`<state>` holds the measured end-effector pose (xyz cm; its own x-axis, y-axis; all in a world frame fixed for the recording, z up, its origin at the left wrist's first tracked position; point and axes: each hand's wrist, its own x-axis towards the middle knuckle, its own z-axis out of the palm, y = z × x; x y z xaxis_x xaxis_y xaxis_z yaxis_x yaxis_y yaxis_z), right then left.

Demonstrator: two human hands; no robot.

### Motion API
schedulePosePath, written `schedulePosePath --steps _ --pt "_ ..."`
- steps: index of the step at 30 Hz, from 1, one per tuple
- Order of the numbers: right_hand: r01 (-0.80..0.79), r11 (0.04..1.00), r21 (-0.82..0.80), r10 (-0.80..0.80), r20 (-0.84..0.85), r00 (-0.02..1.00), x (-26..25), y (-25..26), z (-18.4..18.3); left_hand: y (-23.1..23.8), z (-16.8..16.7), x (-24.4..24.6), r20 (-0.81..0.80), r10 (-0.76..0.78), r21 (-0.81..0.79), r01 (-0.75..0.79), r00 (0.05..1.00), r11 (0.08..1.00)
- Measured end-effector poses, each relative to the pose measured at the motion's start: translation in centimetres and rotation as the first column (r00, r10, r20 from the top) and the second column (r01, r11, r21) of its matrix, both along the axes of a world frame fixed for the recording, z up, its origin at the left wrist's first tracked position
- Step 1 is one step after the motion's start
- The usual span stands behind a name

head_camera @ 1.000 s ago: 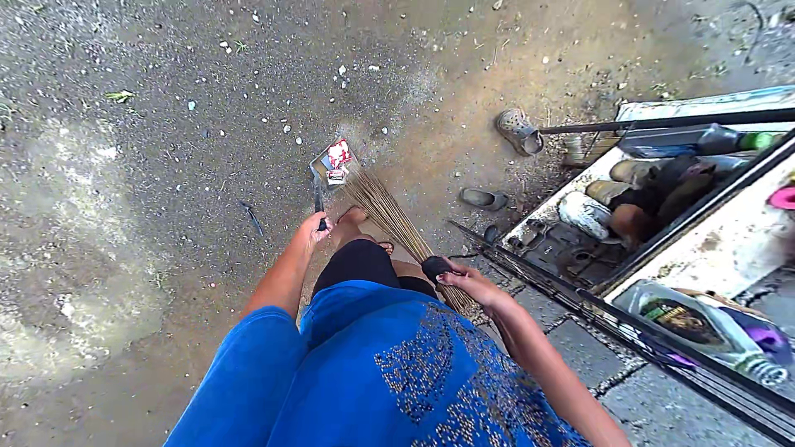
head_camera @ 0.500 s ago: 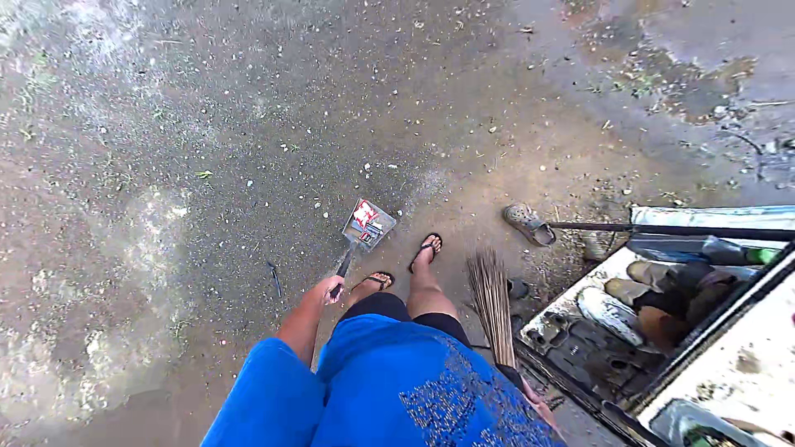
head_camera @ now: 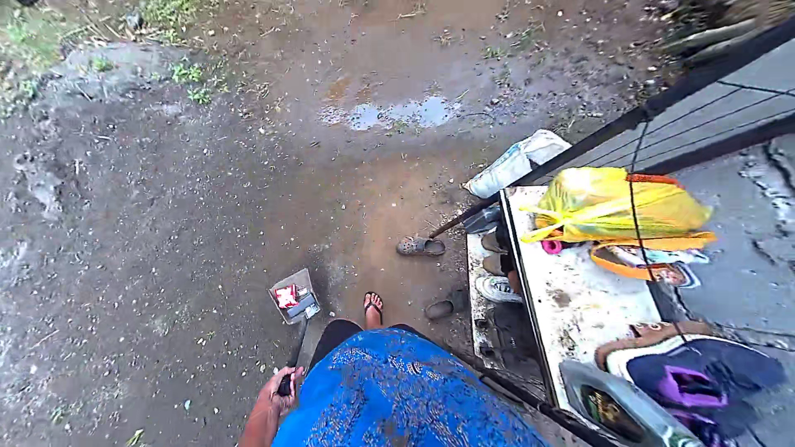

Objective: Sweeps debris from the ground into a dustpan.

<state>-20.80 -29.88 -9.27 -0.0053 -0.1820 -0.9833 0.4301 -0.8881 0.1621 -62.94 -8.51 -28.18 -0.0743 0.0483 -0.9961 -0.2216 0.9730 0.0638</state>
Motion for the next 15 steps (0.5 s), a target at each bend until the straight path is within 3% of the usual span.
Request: schedulePosePath --steps 1,3,5,11,13,15 --pt "-0.012 1.000 0.000 0.012 -0.019 1.000 1.5 0.2 -2.0 2.2 -0.3 1.7 -0.017 0.020 0.017 -0.020 1.000 1.000" --pt "-0.074 0.991 0.107 0.072 0.021 0.997 3.3 -1.9 -10.5 6.1 -1.6 4.6 -0.051 0.002 0.031 -0.001 0.999 1.000" --pt "-0.121 0.988 0.097 0.123 -0.022 0.992 6.1 0.1 -14.4 9.8 -2.7 7.9 -0.063 -0.012 0.041 0.015 0.998 0.999" --pt "-0.197 0.978 0.068 0.198 -0.008 0.980 14.4 14.3 -13.6 23.0 -3.0 17.5 -0.106 -0.079 0.056 0.086 0.991 0.995" --pt "-0.132 0.987 0.091 0.130 0.031 0.991 16.9 19.3 -12.1 28.1 -3.8 20.9 -0.106 -0.146 0.058 0.153 0.984 0.987" --pt "-0.033 0.998 0.046 0.031 0.059 0.998 19.7 22.9 -12.9 33.1 -4.4 25.1 -0.110 -0.217 0.040 0.223 0.970 0.974"
